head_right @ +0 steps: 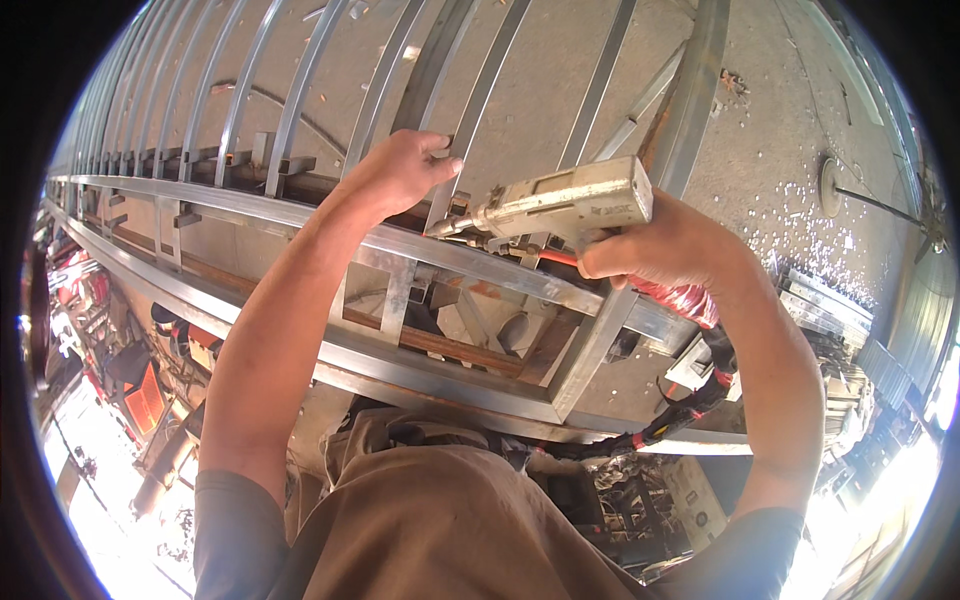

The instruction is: The person welds a metal frame using a handheld welding torch, creating bright sparks along the seams. They reposition the frame and continue welding different sections, then briefly use a hammer to tap the structure before resuming welding.

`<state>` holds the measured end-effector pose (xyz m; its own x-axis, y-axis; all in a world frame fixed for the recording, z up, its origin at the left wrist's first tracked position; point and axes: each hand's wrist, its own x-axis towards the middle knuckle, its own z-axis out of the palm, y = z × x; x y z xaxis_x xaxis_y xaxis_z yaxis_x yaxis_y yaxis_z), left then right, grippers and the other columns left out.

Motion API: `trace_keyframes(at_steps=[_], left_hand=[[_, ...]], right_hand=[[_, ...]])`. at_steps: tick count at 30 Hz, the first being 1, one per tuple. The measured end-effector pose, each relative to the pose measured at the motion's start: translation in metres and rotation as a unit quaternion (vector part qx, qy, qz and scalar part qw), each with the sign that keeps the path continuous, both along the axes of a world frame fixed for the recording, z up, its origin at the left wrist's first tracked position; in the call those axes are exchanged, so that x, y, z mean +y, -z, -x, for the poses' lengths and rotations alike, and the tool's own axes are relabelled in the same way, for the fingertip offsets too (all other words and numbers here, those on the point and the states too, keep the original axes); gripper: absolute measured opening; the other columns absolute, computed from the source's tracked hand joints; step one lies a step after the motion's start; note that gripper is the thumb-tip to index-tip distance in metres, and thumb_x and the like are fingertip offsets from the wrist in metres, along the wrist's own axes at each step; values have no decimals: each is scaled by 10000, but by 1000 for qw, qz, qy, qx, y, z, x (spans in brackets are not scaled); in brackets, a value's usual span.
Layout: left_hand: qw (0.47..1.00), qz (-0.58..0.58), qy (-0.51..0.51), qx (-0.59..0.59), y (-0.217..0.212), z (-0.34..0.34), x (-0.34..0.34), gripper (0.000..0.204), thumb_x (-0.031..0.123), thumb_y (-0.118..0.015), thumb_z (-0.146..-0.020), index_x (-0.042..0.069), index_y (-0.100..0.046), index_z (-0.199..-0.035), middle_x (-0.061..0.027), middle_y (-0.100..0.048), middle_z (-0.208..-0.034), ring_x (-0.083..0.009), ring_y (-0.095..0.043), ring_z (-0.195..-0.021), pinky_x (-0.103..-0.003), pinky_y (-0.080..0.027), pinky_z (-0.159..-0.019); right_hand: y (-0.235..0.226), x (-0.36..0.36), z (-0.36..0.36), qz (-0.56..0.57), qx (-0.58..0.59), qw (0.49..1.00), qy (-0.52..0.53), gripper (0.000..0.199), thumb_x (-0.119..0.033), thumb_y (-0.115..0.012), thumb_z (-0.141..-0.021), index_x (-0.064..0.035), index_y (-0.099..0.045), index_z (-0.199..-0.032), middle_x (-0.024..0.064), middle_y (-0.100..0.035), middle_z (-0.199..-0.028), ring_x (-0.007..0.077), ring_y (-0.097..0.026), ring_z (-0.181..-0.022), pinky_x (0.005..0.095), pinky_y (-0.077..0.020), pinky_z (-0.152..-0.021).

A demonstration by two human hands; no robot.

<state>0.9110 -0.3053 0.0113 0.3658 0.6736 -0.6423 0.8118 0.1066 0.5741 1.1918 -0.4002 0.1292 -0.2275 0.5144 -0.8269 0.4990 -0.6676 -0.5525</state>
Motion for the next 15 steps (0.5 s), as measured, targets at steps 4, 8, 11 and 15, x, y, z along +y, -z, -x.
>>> trace_keyframes(at_steps=[4, 8, 11, 15], left_hand=[[1000, -9, 7, 3, 2, 0, -1, 536, 377, -697, -1004, 54, -640, -1427, -232, -733, -1250, -373, -701, -1176, -448, -538, -1006], [1000, -3, -2, -17, 8, 0, 2, 572, 299, -748, -984, -64, -615, -1406, -301, -722, -1239, -336, -734, -1139, -405, -554, -968], [1000, -11, 2, -21, 15, -1, 3, 562, 293, -756, -977, -65, -628, -1390, -285, -748, -1176, -314, -755, -1063, -398, -566, -916], [999, -24, 11, -24, 17, 0, 4, 567, 298, -760, -974, -66, -629, -1389, -274, -755, -1163, -301, -757, -1052, -396, -574, -891]], right_hand=[[1, 2, 0, 13, 3, 1000, -5, 562, -156, -805, -753, 5, -691, -1279, 75, -718, -919, 157, -663, -798, 328, -584, -694], [2, 3, 0, 19, 13, 1000, 5, 579, -147, -814, -758, -13, -685, -1306, 66, -715, -934, 154, -662, -801, 328, -586, -694], [3, 2, -1, 28, 21, 999, 17, 578, -134, -813, -764, -24, -684, -1316, 63, -715, -952, 149, -658, -798, 326, -584, -691], [6, 1, -1, 23, 7, 1000, 14, 566, -123, -807, -771, -26, -686, -1315, 64, -714, -952, 142, -655, -786, 315, -575, -681]])
